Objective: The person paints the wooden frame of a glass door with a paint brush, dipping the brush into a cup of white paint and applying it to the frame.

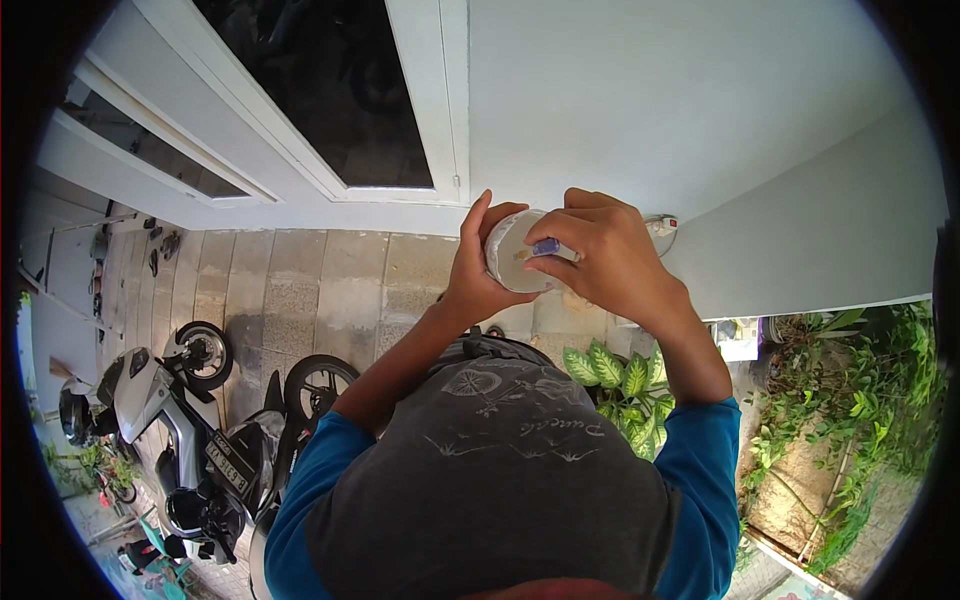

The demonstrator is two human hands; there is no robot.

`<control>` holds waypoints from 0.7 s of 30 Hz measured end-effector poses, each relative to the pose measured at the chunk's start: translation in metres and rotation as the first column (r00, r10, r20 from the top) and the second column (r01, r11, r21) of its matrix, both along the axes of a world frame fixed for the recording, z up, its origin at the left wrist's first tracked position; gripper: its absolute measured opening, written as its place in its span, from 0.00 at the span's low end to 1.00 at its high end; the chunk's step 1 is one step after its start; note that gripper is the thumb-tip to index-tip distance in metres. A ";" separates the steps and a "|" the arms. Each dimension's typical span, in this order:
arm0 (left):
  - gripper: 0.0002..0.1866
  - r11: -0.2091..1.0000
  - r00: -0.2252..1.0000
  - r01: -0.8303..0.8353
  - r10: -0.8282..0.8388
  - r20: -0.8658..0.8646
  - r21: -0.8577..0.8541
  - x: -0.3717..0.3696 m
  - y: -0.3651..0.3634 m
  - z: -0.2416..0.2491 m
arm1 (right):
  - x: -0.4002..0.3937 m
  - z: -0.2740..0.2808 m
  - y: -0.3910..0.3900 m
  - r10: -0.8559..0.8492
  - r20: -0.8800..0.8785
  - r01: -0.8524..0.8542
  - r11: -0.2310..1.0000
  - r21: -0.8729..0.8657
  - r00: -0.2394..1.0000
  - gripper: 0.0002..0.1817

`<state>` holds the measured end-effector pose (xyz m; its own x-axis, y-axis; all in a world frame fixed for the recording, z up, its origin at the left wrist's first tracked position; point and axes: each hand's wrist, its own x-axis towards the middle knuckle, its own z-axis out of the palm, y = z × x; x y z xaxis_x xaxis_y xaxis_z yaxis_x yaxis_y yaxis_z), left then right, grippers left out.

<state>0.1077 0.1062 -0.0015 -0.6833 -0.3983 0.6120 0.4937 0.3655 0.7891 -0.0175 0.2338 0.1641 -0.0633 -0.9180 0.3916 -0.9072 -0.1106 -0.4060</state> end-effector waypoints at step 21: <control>0.73 0.998 0.998 -0.055 0.054 0.045 0.018 0.007 0.004 -0.012 | -0.012 -0.013 0.011 -0.160 0.387 0.188 0.981 -0.036 0.908 0.15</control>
<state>0.1144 0.1098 -0.0131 -0.6863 -0.4472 0.5736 0.4380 0.3755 0.8168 -0.0299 0.2452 0.1511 -0.3769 -0.8494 0.3695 -0.6930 -0.0062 -0.7209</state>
